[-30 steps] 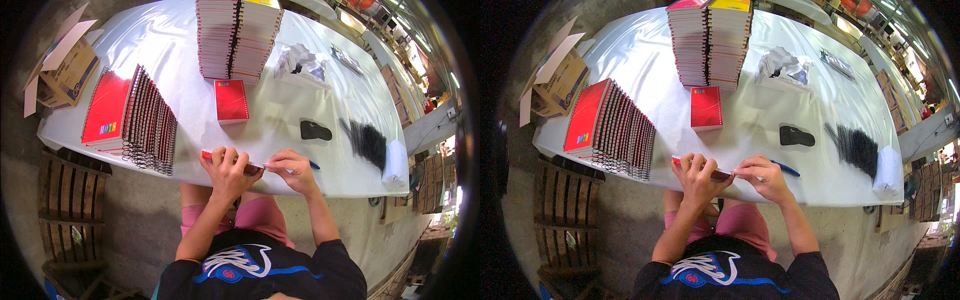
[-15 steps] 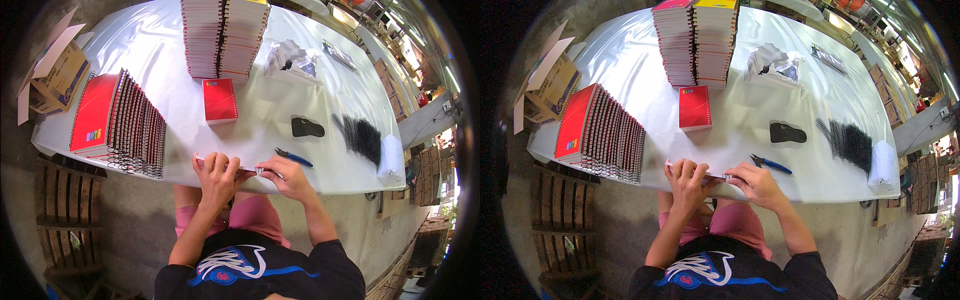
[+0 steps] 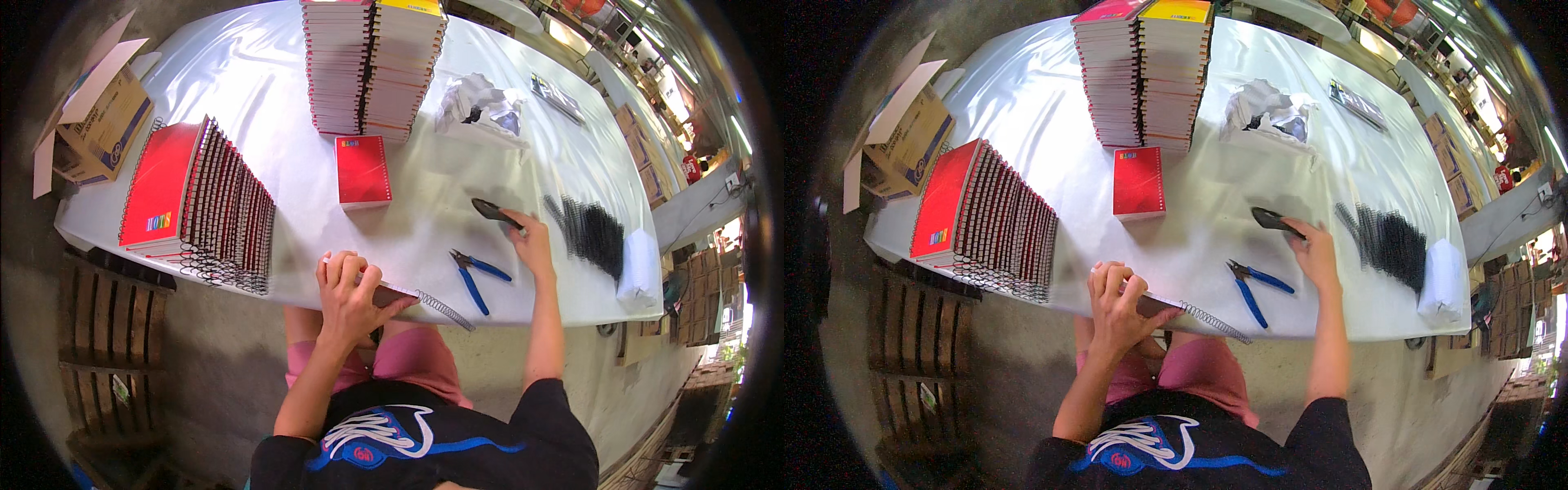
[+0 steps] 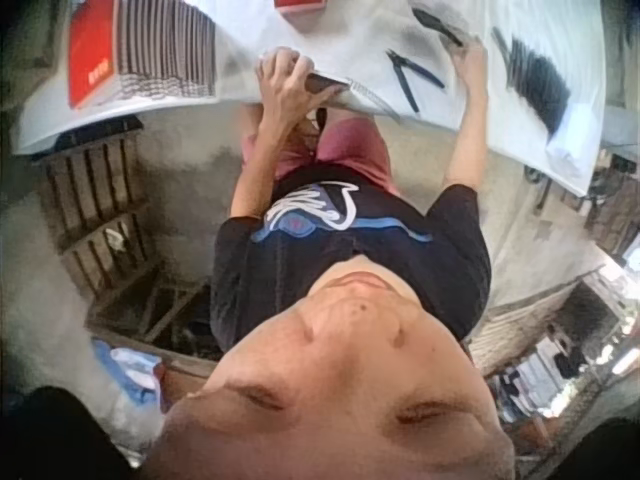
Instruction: The person finishes spiral notebooks by aligning a wire coil through the punched holes, trimming the excess wire using a pair of pliers, and tucking the end of the wire into the spiral.
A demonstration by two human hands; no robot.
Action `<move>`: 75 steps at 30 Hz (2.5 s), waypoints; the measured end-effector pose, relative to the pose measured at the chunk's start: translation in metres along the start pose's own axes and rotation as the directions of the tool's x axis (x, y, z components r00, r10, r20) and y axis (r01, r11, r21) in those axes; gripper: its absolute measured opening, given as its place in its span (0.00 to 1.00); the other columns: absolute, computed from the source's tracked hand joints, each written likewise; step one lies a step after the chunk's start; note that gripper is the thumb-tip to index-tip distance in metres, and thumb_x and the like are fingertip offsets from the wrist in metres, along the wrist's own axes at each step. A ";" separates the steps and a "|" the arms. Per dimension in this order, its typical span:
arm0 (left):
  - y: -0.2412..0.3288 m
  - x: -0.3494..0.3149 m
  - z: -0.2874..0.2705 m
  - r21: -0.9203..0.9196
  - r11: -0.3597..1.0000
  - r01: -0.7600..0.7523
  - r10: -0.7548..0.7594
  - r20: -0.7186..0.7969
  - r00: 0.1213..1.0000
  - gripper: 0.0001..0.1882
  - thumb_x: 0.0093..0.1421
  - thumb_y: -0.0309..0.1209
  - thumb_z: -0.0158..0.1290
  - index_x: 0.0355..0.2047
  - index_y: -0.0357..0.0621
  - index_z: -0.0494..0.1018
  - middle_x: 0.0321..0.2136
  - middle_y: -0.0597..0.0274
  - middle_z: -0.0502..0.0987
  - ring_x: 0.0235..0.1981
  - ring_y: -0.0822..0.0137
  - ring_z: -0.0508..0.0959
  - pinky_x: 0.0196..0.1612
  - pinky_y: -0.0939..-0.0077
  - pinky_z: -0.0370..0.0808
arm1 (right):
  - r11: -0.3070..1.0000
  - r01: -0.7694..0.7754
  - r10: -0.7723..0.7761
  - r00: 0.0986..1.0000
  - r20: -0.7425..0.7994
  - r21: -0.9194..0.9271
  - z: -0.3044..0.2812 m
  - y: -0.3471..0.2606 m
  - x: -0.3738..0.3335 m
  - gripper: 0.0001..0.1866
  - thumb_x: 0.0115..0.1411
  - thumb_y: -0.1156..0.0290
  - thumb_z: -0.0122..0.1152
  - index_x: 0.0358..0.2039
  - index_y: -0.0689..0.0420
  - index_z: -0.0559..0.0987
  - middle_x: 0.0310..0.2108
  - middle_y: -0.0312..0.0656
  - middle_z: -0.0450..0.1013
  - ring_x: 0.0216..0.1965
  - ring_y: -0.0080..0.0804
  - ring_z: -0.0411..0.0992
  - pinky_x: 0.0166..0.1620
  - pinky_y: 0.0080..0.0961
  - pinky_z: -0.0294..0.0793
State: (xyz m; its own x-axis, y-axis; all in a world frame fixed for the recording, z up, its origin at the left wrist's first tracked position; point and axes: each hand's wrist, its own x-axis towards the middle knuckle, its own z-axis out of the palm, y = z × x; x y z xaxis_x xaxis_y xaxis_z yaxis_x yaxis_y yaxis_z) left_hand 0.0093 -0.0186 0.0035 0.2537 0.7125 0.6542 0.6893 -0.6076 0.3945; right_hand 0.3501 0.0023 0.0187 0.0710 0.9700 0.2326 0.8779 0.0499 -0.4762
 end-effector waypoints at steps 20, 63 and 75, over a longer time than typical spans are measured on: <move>-0.004 0.007 -0.005 -0.162 0.981 0.105 -0.111 -0.025 0.994 0.30 0.23 0.47 0.71 0.20 0.42 0.68 0.49 0.48 0.64 0.50 0.48 0.66 0.50 0.55 0.65 | 0.798 0.101 -0.278 0.937 0.214 0.594 0.053 -0.113 -0.011 0.20 0.38 0.88 0.56 0.32 0.55 0.84 0.34 0.44 0.79 0.37 0.33 0.78 0.43 0.26 0.75; -0.047 -0.008 0.035 -0.791 0.556 0.257 -0.310 0.090 0.946 0.22 0.52 0.37 0.62 0.34 0.42 0.60 0.34 0.58 0.59 0.38 0.66 0.61 0.43 0.77 0.62 | 0.822 0.155 -0.088 0.985 -0.148 0.548 0.044 -0.125 0.021 0.15 0.44 0.85 0.55 0.32 0.57 0.83 0.31 0.45 0.79 0.33 0.37 0.77 0.40 0.23 0.74; -0.008 0.004 -0.001 -0.839 0.393 0.375 -0.648 0.036 0.760 0.12 0.47 0.20 0.64 0.34 0.38 0.78 0.27 0.65 0.76 0.30 0.76 0.74 0.35 0.84 0.71 | 0.895 -0.104 0.078 0.994 -0.076 -0.434 0.060 -0.101 -0.101 0.25 0.59 0.57 0.55 0.57 0.48 0.69 0.55 0.47 0.62 0.56 0.49 0.59 0.57 0.51 0.54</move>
State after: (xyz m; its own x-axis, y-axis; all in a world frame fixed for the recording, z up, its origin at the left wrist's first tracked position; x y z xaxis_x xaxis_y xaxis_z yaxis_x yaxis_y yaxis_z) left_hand 0.0045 -0.0110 0.0039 -0.2294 0.9486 0.2181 -0.2034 -0.2659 0.9423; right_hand 0.2257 -0.0869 -0.0075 0.1756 0.9499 0.2587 0.9838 -0.1593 -0.0827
